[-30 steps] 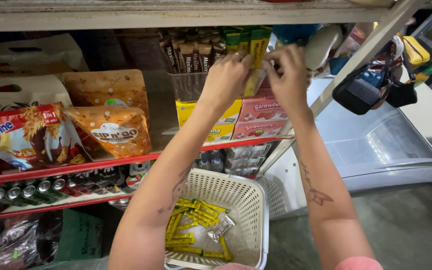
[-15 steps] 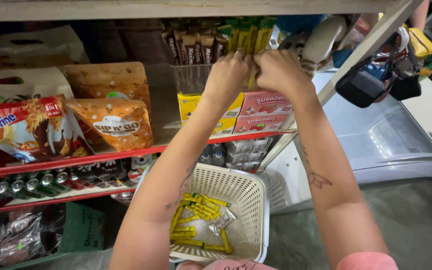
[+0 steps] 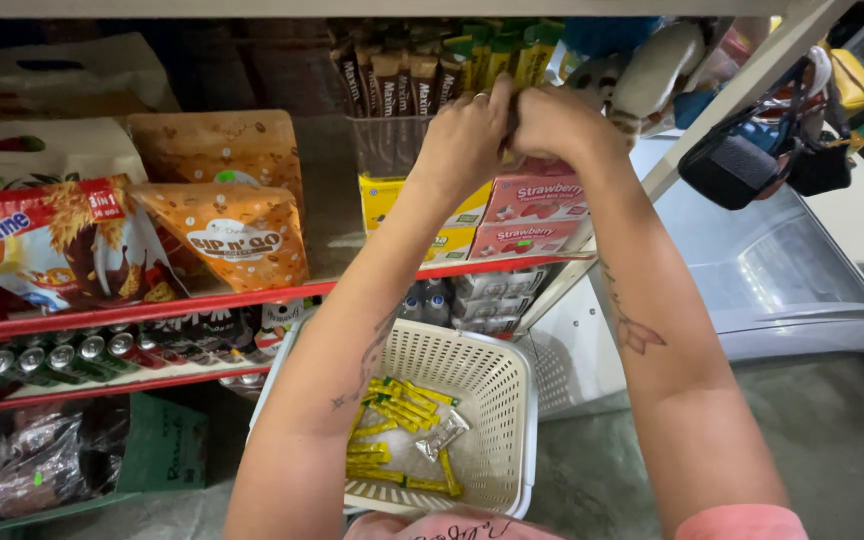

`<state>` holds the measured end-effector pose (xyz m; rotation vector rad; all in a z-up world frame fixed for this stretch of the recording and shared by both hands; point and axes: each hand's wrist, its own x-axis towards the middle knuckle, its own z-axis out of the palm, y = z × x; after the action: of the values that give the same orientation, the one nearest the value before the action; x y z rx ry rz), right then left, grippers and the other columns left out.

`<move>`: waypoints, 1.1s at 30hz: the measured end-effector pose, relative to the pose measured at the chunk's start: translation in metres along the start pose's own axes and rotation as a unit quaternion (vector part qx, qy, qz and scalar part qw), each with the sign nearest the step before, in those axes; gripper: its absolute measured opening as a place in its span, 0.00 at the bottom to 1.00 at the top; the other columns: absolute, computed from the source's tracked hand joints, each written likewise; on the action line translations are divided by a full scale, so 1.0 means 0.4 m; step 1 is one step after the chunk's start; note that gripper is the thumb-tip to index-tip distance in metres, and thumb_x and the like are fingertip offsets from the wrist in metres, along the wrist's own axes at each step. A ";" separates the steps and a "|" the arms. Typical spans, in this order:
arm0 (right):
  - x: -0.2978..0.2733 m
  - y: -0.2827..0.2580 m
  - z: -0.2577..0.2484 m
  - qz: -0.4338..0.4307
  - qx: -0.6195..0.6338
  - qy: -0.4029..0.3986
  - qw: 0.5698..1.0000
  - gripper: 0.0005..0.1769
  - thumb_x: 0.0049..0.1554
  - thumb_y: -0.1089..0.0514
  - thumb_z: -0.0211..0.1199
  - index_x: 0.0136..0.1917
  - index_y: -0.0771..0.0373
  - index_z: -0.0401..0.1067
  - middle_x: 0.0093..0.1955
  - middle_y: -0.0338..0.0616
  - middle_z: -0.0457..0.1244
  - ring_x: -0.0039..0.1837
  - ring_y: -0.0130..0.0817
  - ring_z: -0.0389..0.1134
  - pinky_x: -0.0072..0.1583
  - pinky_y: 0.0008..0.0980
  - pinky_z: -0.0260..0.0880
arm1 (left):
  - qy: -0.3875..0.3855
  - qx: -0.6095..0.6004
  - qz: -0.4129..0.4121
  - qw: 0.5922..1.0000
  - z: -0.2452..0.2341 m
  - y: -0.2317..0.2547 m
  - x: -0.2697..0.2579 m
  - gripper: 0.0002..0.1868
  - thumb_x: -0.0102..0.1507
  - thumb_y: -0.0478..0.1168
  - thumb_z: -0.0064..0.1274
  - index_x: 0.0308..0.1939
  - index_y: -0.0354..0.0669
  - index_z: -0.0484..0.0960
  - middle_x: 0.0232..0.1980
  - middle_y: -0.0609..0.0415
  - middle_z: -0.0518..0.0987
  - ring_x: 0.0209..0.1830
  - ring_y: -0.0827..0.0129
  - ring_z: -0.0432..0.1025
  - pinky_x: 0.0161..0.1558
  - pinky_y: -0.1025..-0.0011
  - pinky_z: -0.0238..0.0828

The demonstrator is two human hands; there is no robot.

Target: Picking snack packets from a shelf and placing them into a shopping basket.

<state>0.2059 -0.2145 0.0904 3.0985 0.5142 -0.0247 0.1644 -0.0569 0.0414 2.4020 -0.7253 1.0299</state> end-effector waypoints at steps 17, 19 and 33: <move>-0.069 0.100 0.041 -0.203 0.176 0.214 0.939 0.17 0.53 0.62 0.61 0.55 0.70 0.76 0.47 0.65 0.68 0.48 0.57 0.71 0.50 0.48 0.69 | 0.096 -0.100 0.075 0.987 -0.019 0.001 -0.043 0.25 0.67 0.42 0.57 0.65 0.41 0.69 0.61 0.45 0.76 0.60 0.48 0.71 0.60 0.57 0.71; -0.124 0.100 0.067 -0.232 0.243 0.213 0.917 0.18 0.53 0.66 0.56 0.56 0.70 0.74 0.47 0.63 0.68 0.46 0.54 0.71 0.49 0.47 0.69 | 0.073 -0.107 0.040 0.991 -0.037 0.020 -0.080 0.21 0.70 0.42 0.56 0.66 0.45 0.73 0.59 0.47 0.77 0.60 0.50 0.72 0.60 0.56 0.71; -0.404 -0.182 1.732 -0.229 0.210 -0.369 0.876 0.11 0.58 0.54 0.60 0.50 0.60 0.79 0.49 0.52 0.71 0.50 0.48 0.72 0.53 0.47 0.70 | -0.574 -0.040 -0.293 0.764 0.450 0.152 -1.602 0.14 0.62 0.46 0.52 0.44 0.45 0.88 0.47 0.48 0.86 0.46 0.56 0.80 0.47 0.53 0.74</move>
<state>0.0187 -0.2002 -0.5997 2.8656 1.2779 -1.4102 -0.1540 -0.0165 -0.5446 2.6955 -0.2380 -0.8194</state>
